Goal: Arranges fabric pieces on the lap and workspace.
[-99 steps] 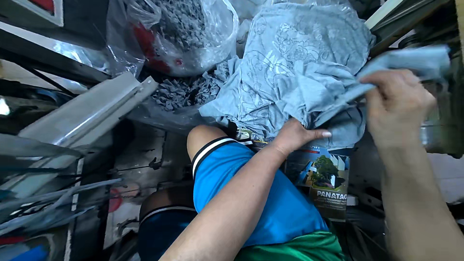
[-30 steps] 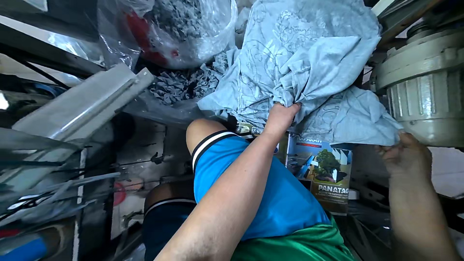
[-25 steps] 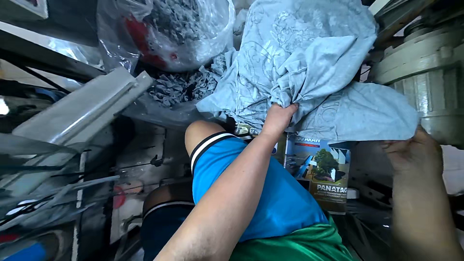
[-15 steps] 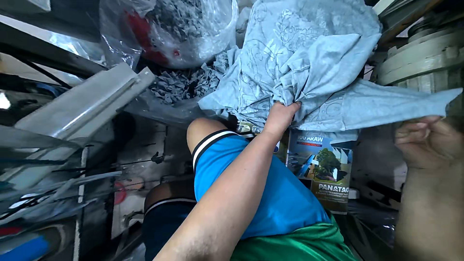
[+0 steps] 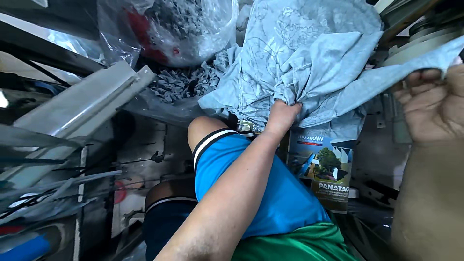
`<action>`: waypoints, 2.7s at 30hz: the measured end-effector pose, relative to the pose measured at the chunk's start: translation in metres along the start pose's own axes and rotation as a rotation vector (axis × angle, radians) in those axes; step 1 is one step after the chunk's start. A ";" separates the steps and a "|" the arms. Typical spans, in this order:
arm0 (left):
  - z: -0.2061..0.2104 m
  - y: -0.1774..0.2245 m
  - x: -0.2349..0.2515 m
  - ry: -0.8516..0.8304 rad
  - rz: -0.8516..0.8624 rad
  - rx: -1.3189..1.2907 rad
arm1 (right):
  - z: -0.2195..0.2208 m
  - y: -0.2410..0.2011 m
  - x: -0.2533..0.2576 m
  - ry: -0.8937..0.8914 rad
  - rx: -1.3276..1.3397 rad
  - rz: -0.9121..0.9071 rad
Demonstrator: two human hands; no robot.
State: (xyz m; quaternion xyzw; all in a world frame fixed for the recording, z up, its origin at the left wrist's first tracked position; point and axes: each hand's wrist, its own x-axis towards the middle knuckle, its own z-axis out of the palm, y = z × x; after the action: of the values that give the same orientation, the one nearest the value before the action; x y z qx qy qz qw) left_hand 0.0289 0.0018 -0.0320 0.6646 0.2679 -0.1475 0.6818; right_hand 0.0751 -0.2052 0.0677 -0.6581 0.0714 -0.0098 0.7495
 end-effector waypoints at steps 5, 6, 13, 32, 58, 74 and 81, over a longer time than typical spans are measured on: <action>-0.003 0.000 -0.001 -0.023 0.016 -0.073 | 0.048 -0.014 0.006 -0.033 -0.043 -0.010; -0.004 0.001 -0.003 -0.023 0.023 -0.106 | 0.057 -0.016 0.011 -0.046 -0.069 -0.012; -0.007 0.005 -0.021 -0.167 0.170 -0.064 | 0.135 -0.005 0.042 -0.278 -0.227 -0.028; -0.012 0.005 -0.003 0.079 0.005 -0.298 | -0.041 0.106 -0.019 -0.240 -1.259 -0.135; -0.010 0.007 -0.007 0.101 0.049 -0.245 | 0.027 -0.004 0.006 0.036 -0.155 0.017; -0.009 0.004 0.001 0.008 -0.005 0.018 | 0.126 0.023 0.038 -0.702 -0.673 0.172; -0.013 0.010 -0.001 0.030 -0.063 -0.109 | 0.051 0.037 0.028 -0.185 -0.484 -0.001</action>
State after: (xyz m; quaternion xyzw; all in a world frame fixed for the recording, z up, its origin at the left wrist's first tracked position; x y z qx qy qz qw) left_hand 0.0318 0.0157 -0.0230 0.6198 0.3065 -0.1438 0.7080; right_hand 0.1058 -0.1531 0.0346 -0.8165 0.0022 0.0673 0.5734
